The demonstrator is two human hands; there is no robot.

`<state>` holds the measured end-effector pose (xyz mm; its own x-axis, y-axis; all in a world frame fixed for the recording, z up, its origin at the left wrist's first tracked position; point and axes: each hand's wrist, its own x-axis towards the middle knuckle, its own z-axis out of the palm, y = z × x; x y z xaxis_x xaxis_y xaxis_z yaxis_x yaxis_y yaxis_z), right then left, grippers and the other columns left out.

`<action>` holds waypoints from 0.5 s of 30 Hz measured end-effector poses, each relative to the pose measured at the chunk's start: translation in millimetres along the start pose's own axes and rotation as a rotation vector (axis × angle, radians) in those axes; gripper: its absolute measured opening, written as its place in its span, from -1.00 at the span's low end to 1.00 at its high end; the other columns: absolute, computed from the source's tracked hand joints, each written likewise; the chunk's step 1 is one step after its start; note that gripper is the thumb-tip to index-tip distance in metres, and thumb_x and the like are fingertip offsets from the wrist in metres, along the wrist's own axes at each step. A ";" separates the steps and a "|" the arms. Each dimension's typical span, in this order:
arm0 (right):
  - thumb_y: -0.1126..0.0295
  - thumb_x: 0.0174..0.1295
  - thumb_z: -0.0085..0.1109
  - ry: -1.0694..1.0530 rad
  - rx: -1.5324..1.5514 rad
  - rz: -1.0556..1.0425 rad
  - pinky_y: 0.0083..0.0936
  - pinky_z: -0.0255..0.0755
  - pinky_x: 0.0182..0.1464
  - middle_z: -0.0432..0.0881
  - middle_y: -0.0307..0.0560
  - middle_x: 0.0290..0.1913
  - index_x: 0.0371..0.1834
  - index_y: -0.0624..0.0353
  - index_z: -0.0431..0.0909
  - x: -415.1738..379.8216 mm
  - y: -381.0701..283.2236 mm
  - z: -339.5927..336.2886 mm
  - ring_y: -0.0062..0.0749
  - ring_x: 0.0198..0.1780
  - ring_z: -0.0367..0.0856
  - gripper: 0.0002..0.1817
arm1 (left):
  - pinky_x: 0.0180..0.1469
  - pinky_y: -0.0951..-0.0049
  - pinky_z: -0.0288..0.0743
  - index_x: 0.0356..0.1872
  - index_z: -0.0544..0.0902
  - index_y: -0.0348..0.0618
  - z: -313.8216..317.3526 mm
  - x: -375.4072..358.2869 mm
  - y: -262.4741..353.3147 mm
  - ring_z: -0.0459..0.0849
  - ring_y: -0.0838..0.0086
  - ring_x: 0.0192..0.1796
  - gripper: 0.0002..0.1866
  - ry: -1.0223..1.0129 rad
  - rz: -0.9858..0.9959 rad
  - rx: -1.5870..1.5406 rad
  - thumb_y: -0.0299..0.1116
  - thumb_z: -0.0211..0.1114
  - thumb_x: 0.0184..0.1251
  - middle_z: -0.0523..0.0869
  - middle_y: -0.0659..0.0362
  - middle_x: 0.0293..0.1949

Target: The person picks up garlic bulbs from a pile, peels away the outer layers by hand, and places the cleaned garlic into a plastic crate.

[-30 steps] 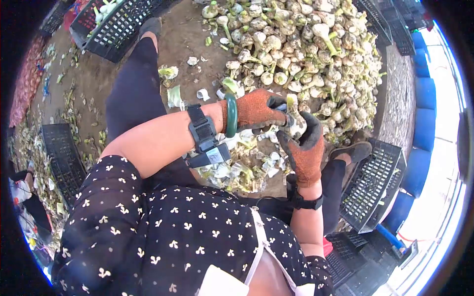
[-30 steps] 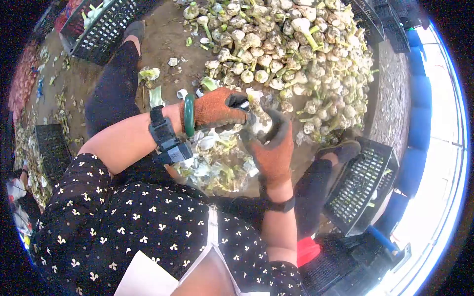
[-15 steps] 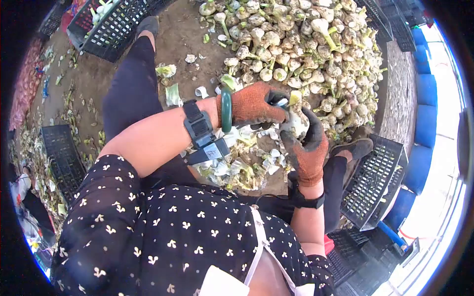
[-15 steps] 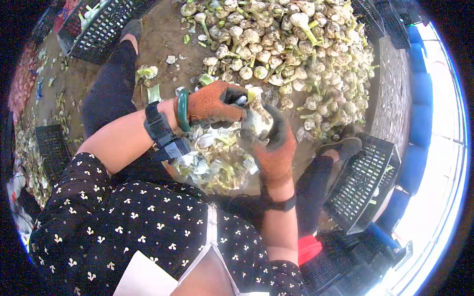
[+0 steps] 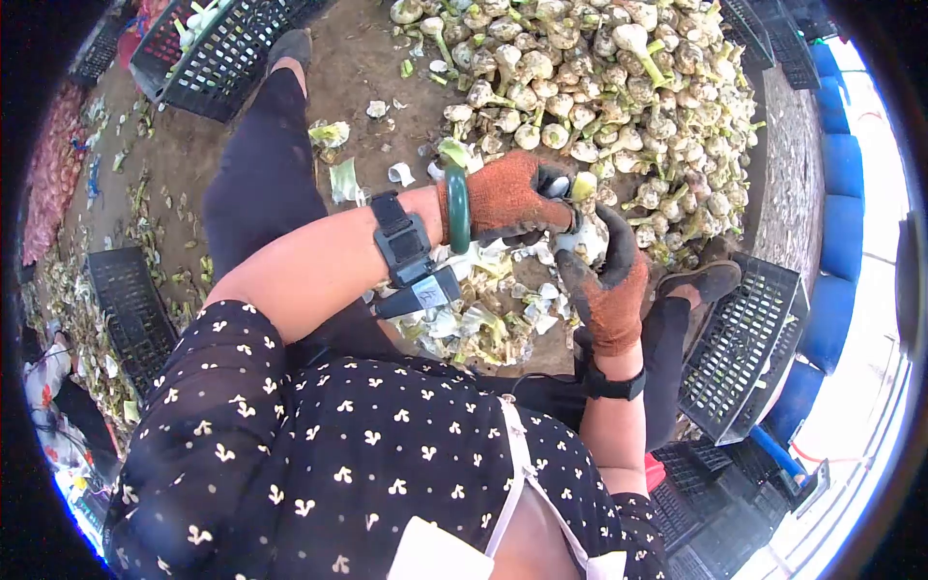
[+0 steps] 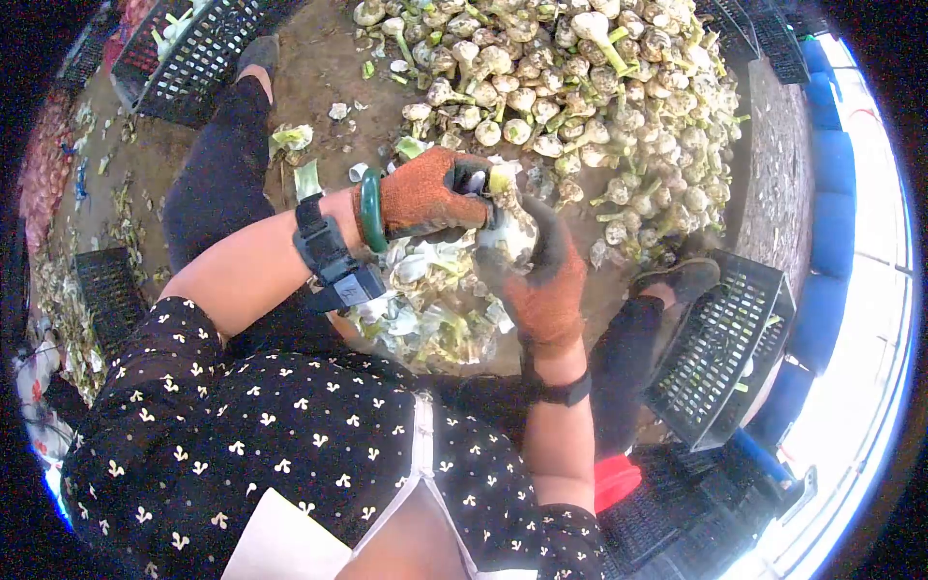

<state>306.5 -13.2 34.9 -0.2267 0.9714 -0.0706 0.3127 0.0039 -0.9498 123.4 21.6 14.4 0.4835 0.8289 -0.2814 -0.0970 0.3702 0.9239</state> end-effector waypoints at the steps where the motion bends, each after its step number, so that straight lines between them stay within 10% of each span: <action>1: 0.38 -0.11 0.35 -0.005 -0.144 -0.068 -0.50 0.40 -0.01 0.54 -0.03 -0.09 0.10 0.36 0.34 -0.2 2.0 -1.0 -0.45 -0.07 0.50 -0.35 | -0.59 0.63 0.33 -0.32 0.61 -0.17 -0.3 0.2 -3.1 0.44 0.70 -0.61 -0.77 0.000 0.035 0.038 -0.33 0.29 -0.03 0.57 0.32 -0.57; 8: 0.32 0.05 0.18 -0.057 -0.019 0.060 -0.51 0.48 -0.19 0.53 0.00 -0.05 0.14 0.33 0.30 -1.9 4.2 -10.1 -0.44 -0.19 0.56 -0.43 | -0.54 0.60 0.36 -0.28 0.59 -0.18 -2.0 0.3 -3.4 0.45 0.66 -0.57 -0.77 -0.019 -0.073 -0.022 -0.36 0.21 -0.01 0.56 0.33 -0.56; 11: 0.19 0.09 0.15 -0.114 0.749 0.183 -0.42 0.51 -0.22 0.48 0.02 -0.02 0.21 0.29 0.19 0.6 20.2 -9.9 -0.27 -0.13 0.55 -0.34 | -0.47 0.56 0.42 -0.10 0.58 -0.16 -6.2 0.3 0.4 0.49 0.60 -0.53 -0.67 -0.012 -0.047 -0.047 -0.36 0.16 0.06 0.56 0.30 -0.53; 15: 0.46 0.10 0.06 0.051 0.442 0.152 -0.48 0.42 -0.01 0.45 0.03 0.02 0.18 0.32 0.24 -2.0 12.8 -11.3 -0.36 -0.02 0.48 -0.47 | -0.36 0.49 0.53 0.04 0.54 -0.14 -18.3 -0.4 5.2 0.59 0.53 -0.45 -0.61 -0.028 -0.008 0.327 -0.32 0.10 0.16 0.63 0.20 -0.45</action>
<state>321.4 -12.4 26.3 -0.1593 0.9636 -0.2146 -0.0862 -0.2302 -0.9693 106.8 30.8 14.6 0.5077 0.8128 -0.2856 0.1894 0.2181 0.9574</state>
